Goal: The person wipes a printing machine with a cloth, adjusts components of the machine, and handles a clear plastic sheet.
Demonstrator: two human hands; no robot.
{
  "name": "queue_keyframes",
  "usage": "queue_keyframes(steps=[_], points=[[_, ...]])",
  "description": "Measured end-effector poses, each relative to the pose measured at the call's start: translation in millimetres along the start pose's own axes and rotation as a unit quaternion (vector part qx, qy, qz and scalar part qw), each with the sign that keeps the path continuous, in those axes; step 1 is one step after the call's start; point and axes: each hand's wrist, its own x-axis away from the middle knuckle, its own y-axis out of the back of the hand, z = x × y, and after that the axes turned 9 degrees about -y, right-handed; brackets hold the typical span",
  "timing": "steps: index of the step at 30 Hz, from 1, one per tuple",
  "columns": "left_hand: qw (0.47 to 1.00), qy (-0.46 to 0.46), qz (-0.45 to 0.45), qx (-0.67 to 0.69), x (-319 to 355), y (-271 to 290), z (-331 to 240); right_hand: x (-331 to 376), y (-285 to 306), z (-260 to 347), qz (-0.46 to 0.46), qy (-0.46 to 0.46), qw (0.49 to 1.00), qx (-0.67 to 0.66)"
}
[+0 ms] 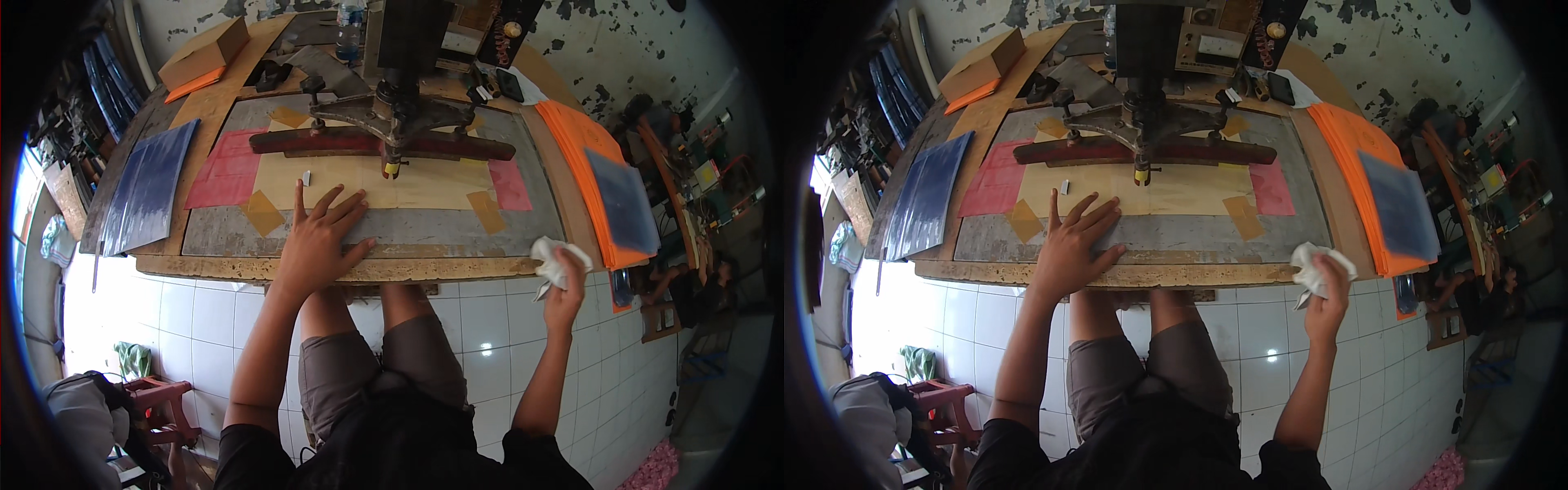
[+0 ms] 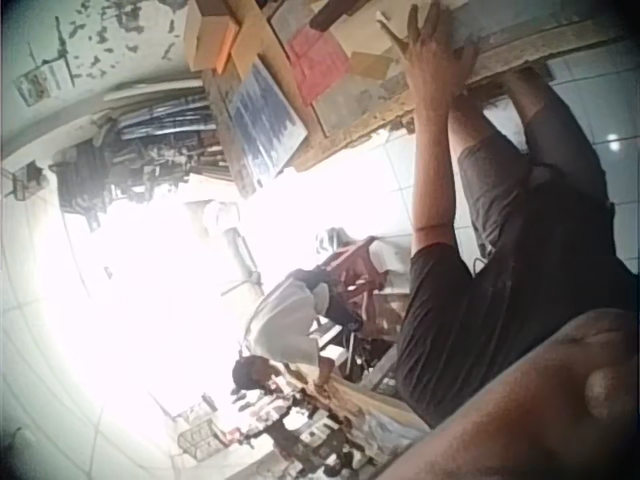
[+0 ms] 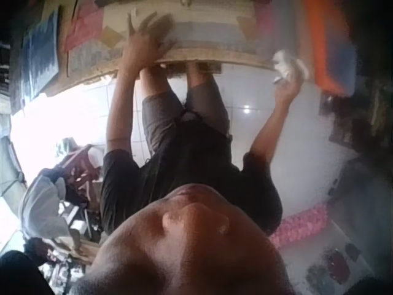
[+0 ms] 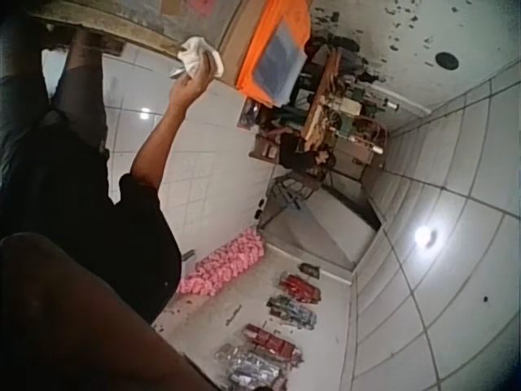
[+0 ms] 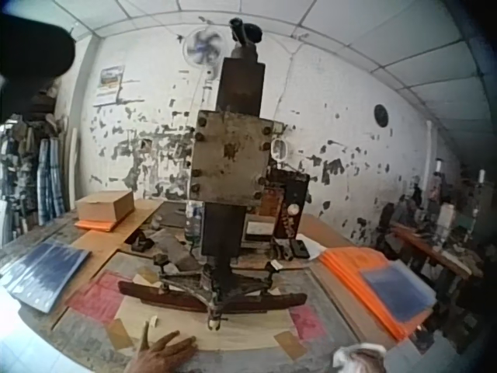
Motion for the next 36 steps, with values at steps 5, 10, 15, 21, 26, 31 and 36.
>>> queue_keyframes(steps=[5,10,15,21,26,31,36], points=[[1.0,-0.005,0.011,0.016,4.8,11.0,-9.3,-20.1,-45.2,106.2,0.033,0.138,0.973,-0.184],[0.999,-0.001,0.004,0.046,5.5,9.1,-7.9,-14.1,-104.3,163.2,0.259,0.19,0.947,0.001],[0.999,-0.009,0.004,0.043,5.1,9.6,-7.0,-71.6,-117.5,69.9,0.246,0.13,0.951,0.137],[0.999,-0.012,-0.01,0.04,4.6,5.4,-8.0,-136.2,-65.8,-58.1,0.184,0.005,0.965,0.184],[0.999,-0.007,-0.021,0.04,10.1,6.8,-9.0,-130.9,-23.2,-52.2,0.144,-0.079,0.95,0.267],[0.996,0.013,-0.054,0.063,18.5,6.2,-4.6,-48.4,-13.9,43.3,0.074,0.062,0.978,0.185],[0.965,0.111,-0.237,0.03,45.1,13.1,-17.5,27.0,-34.1,75.6,0.193,0.135,0.967,0.093]])
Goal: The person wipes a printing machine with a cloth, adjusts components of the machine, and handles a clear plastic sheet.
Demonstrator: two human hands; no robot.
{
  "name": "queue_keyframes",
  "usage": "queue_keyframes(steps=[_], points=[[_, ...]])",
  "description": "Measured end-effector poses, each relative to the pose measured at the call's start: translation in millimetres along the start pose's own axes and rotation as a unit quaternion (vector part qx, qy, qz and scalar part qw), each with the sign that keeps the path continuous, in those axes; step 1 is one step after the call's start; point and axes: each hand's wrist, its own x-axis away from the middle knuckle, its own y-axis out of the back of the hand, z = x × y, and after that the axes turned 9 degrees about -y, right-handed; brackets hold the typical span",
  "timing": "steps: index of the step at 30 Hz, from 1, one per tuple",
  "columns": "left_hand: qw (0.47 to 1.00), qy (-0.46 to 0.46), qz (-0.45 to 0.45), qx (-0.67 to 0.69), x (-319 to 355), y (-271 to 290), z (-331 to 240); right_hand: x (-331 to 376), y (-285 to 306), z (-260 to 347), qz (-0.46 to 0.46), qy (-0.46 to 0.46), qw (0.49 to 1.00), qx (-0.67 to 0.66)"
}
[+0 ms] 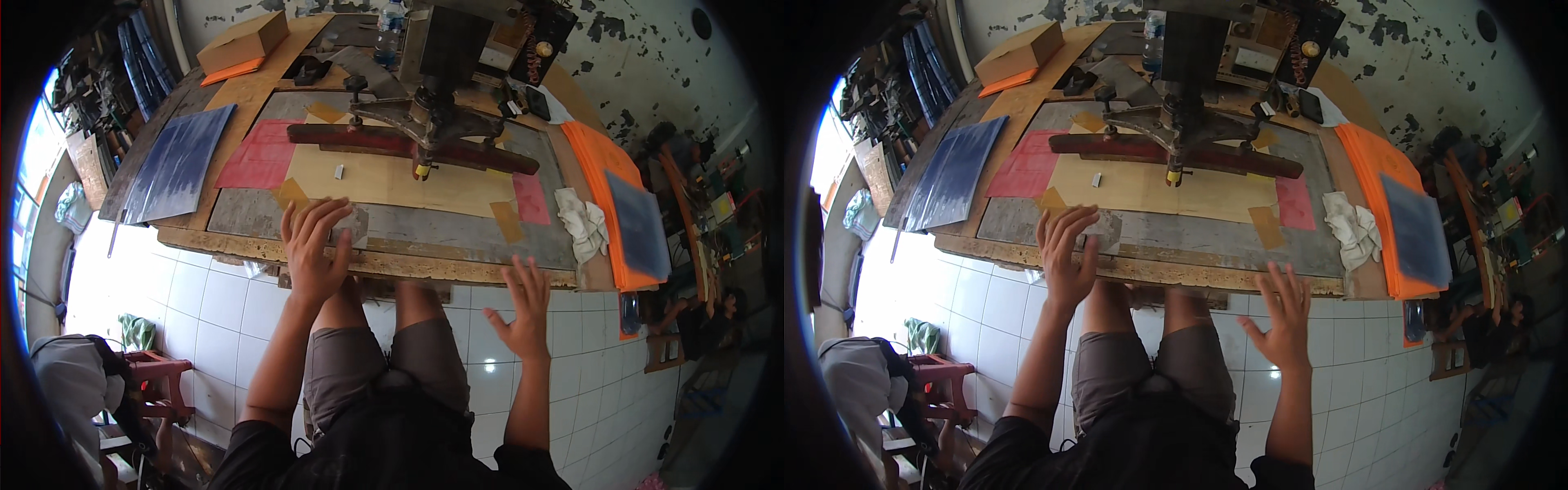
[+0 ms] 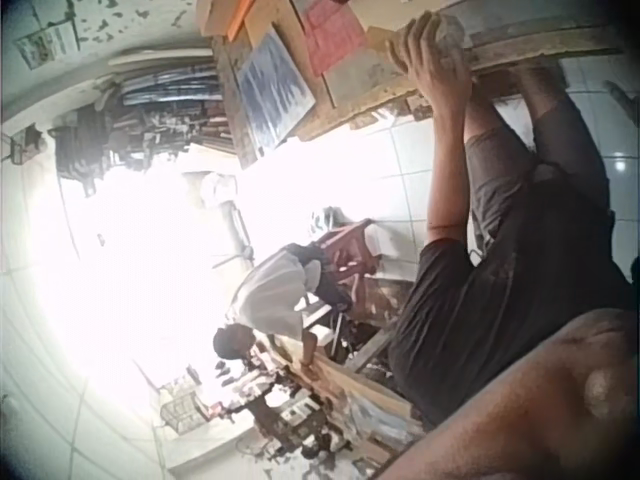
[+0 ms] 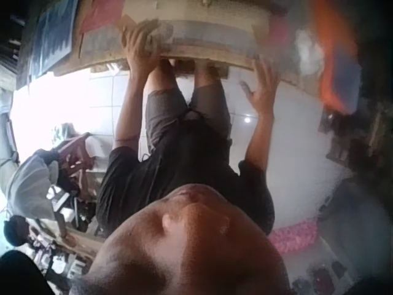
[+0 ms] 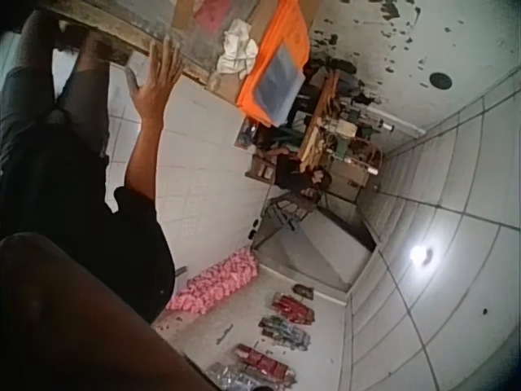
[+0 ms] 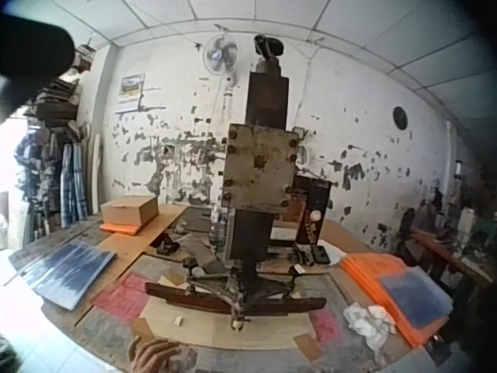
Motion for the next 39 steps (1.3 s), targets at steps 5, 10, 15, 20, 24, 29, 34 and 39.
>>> queue_keyframes(steps=[5,10,15,20,24,29,34,39], points=[[0.996,0.003,0.034,-0.083,85.9,-3.9,9.8,13.5,-28.0,2.2,-0.01,-0.001,1.0,-0.013],[0.991,0.006,0.061,-0.115,131.4,-9.8,14.0,20.7,-45.4,-2.8,-0.059,-0.009,0.998,-0.003],[0.994,0.005,0.026,-0.109,136.3,-19.6,15.9,27.9,-48.2,4.6,-0.078,-0.023,0.996,-0.037],[0.994,0.017,0.009,-0.111,122.6,-7.3,4.0,33.0,-30.6,-3.2,-0.04,-0.008,0.993,-0.111],[0.996,-0.019,0.077,-0.038,71.2,17.8,-18.1,19.6,-10.1,-12.6,-0.013,0.005,0.973,-0.23],[0.965,-0.075,0.239,0.073,0.4,11.2,-39.9,-23.6,13.2,-11.0,0.043,0.053,0.959,-0.277],[0.952,-0.134,0.273,0.035,-10.7,-21.3,-24.4,-58.8,23.0,-7.3,0.086,0.076,0.953,-0.281],[0.952,-0.129,0.275,0.034,-1.6,-9.0,-54.5,-43.0,12.9,-44.4,-0.102,-0.019,0.992,-0.077]])
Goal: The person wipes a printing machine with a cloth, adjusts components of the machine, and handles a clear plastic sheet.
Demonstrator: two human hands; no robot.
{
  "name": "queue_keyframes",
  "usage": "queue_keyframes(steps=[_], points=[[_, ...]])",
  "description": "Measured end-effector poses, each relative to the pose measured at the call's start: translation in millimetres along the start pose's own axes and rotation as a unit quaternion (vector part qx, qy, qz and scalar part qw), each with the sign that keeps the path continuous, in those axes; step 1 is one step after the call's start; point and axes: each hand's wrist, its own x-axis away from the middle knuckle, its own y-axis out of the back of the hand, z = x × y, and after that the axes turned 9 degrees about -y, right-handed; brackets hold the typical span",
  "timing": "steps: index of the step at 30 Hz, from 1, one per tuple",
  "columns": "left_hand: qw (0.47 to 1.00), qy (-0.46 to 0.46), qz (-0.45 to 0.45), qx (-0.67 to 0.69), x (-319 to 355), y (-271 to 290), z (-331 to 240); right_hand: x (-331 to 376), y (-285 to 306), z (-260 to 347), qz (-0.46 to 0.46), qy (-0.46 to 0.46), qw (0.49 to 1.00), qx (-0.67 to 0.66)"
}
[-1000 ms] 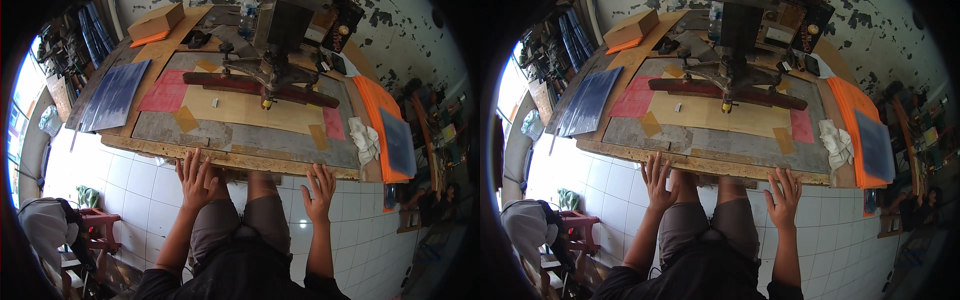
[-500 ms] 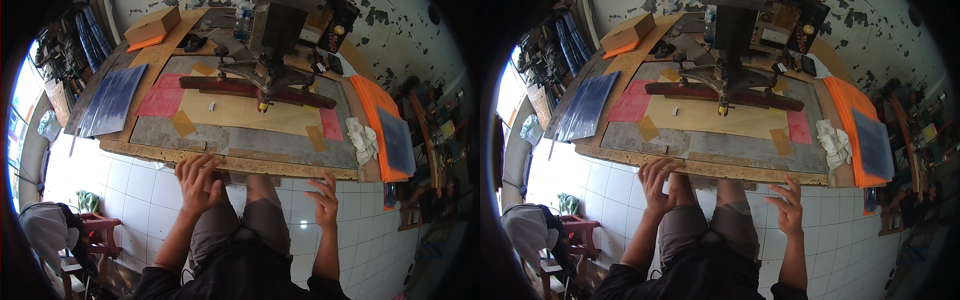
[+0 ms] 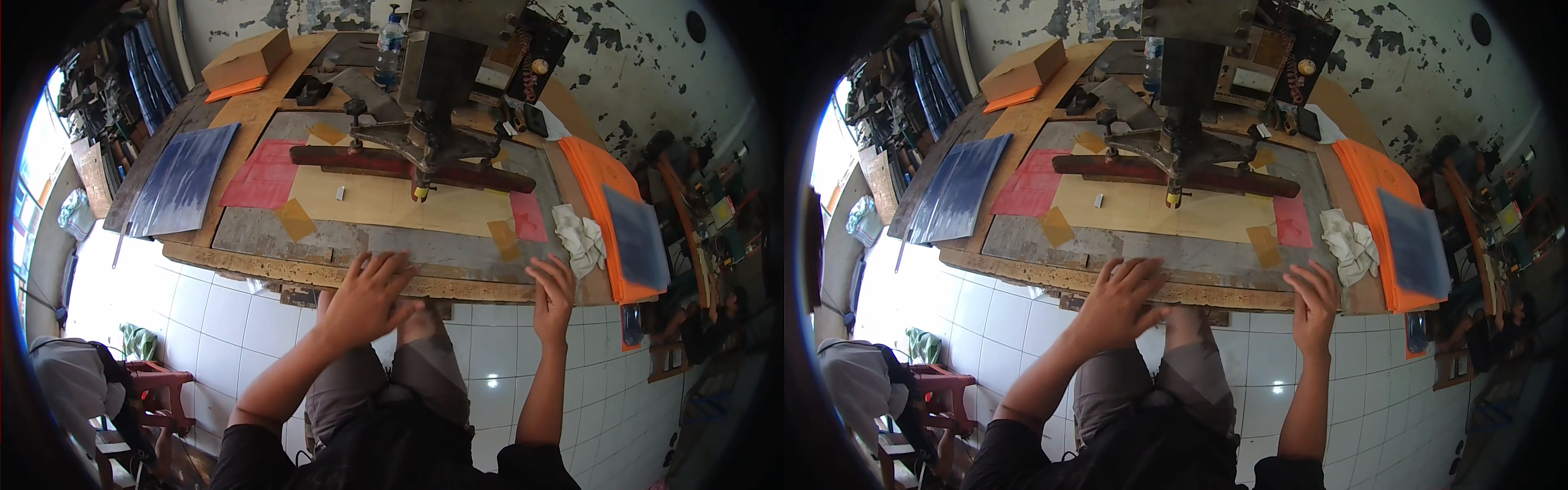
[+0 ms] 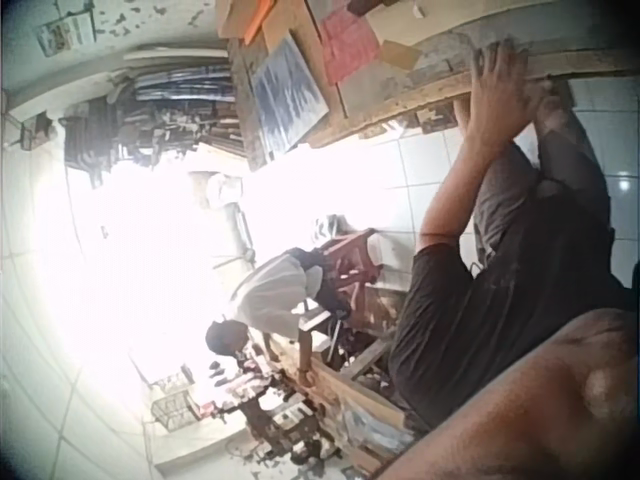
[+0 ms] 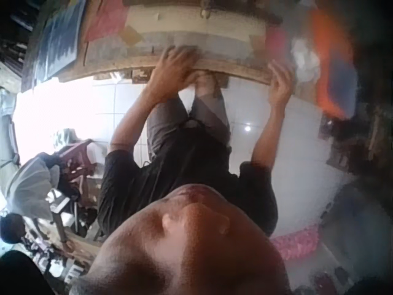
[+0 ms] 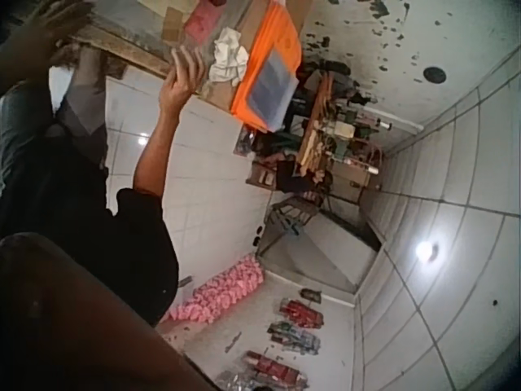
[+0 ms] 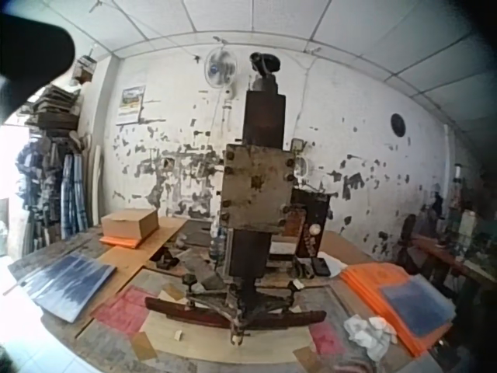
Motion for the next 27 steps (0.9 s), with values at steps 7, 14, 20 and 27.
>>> queue_keyframes(steps=[7,14,20,27], points=[[0.997,0.058,0.042,-0.006,10.5,20.4,-20.3,-13.8,-9.0,0.2,0.05,-0.068,0.996,0.029],[1.0,0.01,0.022,-0.017,-4.6,27.4,59.7,-59.1,-29.5,-4.2,0.133,0.004,0.99,0.048],[0.996,-0.023,0.076,-0.045,-8.2,45.8,100.6,-85.1,-43.9,-5.0,0.212,-0.006,0.977,0.031],[0.999,-0.034,0.034,0.017,-12.7,47.8,145.4,-104.8,-73.7,-10.0,0.148,0.044,0.988,0.014]])
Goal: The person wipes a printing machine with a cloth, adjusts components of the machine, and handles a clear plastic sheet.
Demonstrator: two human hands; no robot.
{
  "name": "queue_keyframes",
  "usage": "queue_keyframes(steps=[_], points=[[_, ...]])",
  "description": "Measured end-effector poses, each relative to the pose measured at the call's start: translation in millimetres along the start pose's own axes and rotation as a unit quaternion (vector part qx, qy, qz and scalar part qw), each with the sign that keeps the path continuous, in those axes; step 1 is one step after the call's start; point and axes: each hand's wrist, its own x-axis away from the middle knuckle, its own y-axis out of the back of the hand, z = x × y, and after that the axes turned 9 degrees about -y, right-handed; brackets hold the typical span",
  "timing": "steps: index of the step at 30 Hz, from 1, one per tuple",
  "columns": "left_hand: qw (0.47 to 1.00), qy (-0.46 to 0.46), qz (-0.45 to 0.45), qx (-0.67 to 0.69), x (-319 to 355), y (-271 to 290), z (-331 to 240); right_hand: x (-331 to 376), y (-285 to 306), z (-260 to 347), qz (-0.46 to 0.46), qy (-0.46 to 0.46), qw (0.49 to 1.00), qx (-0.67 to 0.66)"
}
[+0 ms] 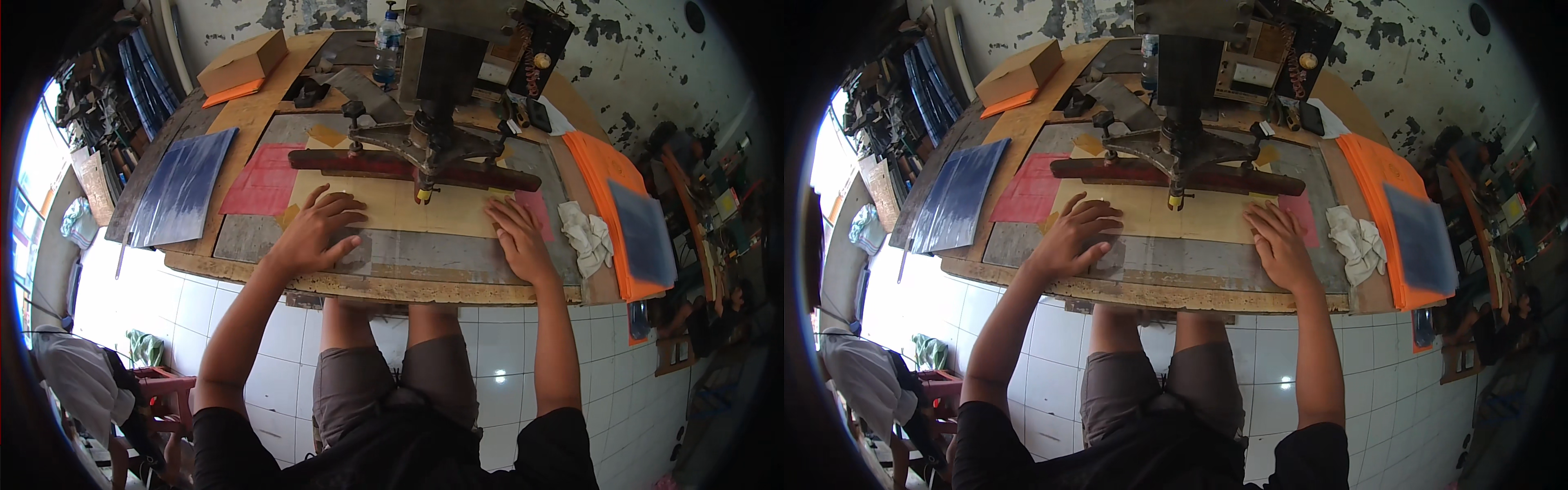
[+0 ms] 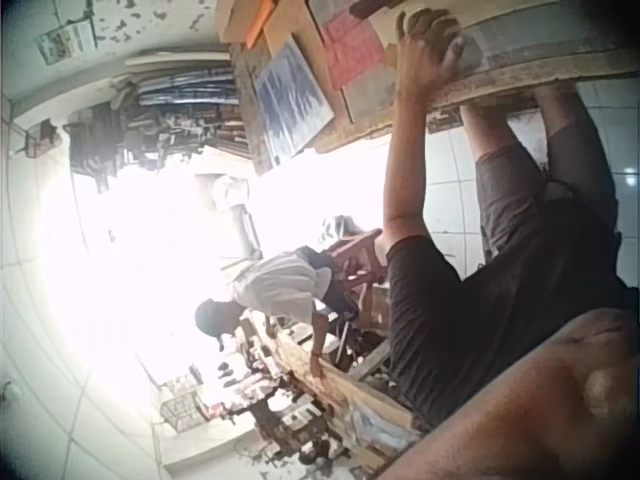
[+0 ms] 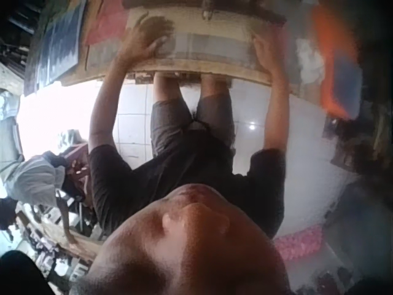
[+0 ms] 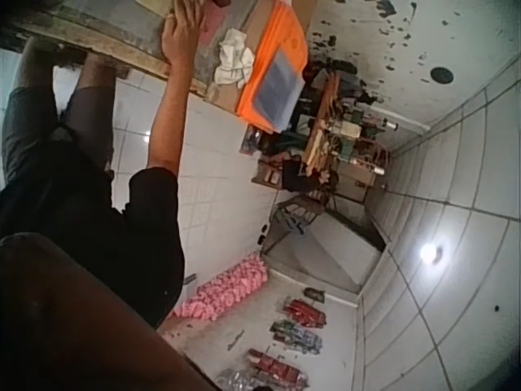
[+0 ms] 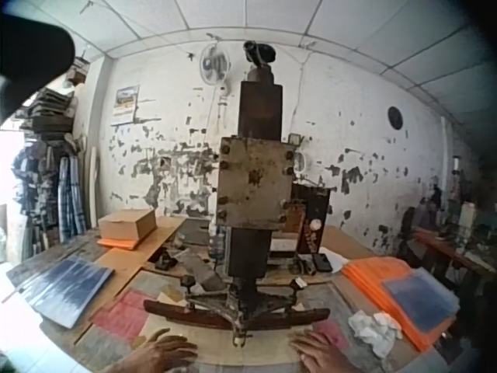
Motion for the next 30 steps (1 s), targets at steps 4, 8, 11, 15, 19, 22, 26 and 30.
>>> queue_keyframes(steps=[4,8,11,15,19,22,26,30], points=[[0.998,0.025,-0.042,0.025,5.6,-3.8,0.4,6.5,11.4,6.6,-0.071,-0.008,0.996,-0.058],[0.999,0.036,-0.034,0.019,6.6,-5.2,-1.3,8.1,9.6,17.7,-0.05,0.0,0.998,-0.041],[0.998,0.044,-0.035,0.01,6.4,-6.8,-0.8,7.0,7.0,17.4,-0.041,-0.012,0.998,-0.041],[0.998,0.055,-0.035,-0.005,5.1,-7.3,-1.9,5.8,6.8,15.5,-0.039,-0.01,0.998,-0.046],[0.998,0.062,-0.025,-0.02,2.1,-7.7,-4.3,6.4,4.6,10.1,-0.025,-0.016,0.999,-0.021],[0.997,0.072,-0.018,-0.031,4.4,-10.4,-2.0,5.2,2.8,9.5,-0.003,-0.026,1.0,-0.004],[0.996,0.074,-0.016,-0.04,5.2,-11.7,-2.7,5.1,2.6,11.1,0.013,-0.03,0.999,-0.008],[0.995,0.08,-0.038,-0.055,5.5,-14.8,-1.4,5.3,3.8,13.0,0.031,-0.03,0.999,0.001]])
